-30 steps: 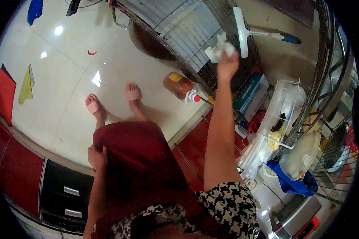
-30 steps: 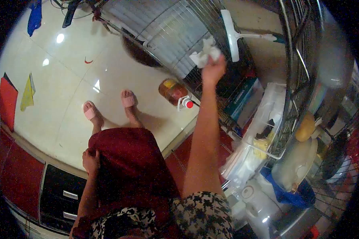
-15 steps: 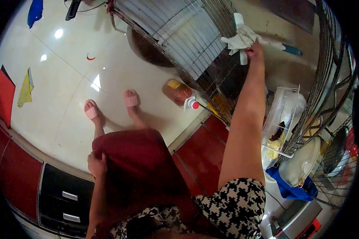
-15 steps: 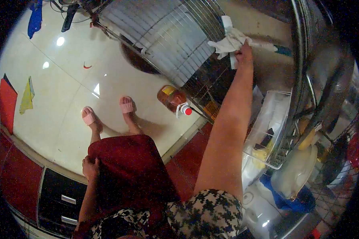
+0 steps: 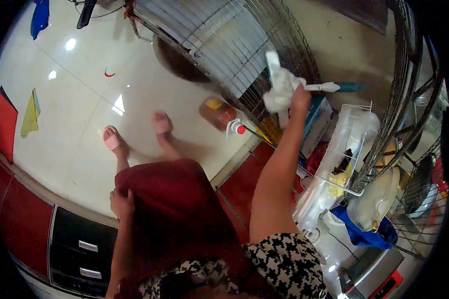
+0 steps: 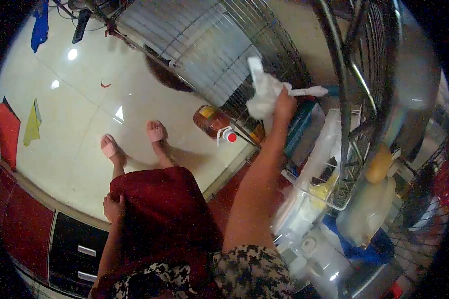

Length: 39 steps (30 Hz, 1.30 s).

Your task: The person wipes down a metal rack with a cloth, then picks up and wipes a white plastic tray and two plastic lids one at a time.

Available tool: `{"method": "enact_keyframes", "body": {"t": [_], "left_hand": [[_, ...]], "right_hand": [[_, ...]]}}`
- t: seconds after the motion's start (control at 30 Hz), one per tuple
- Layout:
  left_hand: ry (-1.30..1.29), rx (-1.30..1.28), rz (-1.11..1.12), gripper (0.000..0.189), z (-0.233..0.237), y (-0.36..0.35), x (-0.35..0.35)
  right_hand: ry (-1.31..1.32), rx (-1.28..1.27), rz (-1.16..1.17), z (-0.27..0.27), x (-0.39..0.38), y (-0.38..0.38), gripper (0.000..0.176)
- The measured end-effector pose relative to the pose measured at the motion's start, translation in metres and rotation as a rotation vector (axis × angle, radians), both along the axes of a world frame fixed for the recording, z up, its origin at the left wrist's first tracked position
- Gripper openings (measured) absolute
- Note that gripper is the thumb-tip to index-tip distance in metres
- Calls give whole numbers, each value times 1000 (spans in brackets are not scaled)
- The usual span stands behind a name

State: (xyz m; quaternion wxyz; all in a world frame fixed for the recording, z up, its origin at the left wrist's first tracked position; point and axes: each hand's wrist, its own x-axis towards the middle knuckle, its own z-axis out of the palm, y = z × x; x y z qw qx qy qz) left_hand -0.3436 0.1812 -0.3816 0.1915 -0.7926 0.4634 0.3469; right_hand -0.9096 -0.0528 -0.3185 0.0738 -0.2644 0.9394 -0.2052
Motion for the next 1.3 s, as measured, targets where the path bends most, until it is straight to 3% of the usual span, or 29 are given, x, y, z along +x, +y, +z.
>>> {"method": "enact_keyframes", "body": {"t": [0.07,0.1,0.17,0.2,0.27,0.43,0.5,0.9,1.23,1.3], "left_hand": [[4,-2,12,41,-5,-3,0],[17,-26,-7,41,-9,-5,5],[34,-18,-29,41,-2,6,13],[42,-18,-12,42,-1,0,9],[50,-5,-4,42,0,-3,10],[65,-103,-54,41,-4,1,18],[58,-95,-57,41,-4,-1,20],[57,-89,-63,39,-1,-4,32],[63,-128,-41,39,-5,0,41],[59,-108,-35,39,-2,-1,42]], "right_hand": [[473,794,495,10,-9,26,43],[463,793,476,15,-2,33,43],[23,553,1,35,8,48,45],[-16,452,-116,42,19,49,49],[-16,516,-75,29,-18,79,53],[-131,541,-55,47,-16,99,58],[139,896,34,49,-22,104,56],[426,1040,72,43,26,104,49],[458,874,89,45,33,112,40],[459,463,84,49,43,112,39]]}}
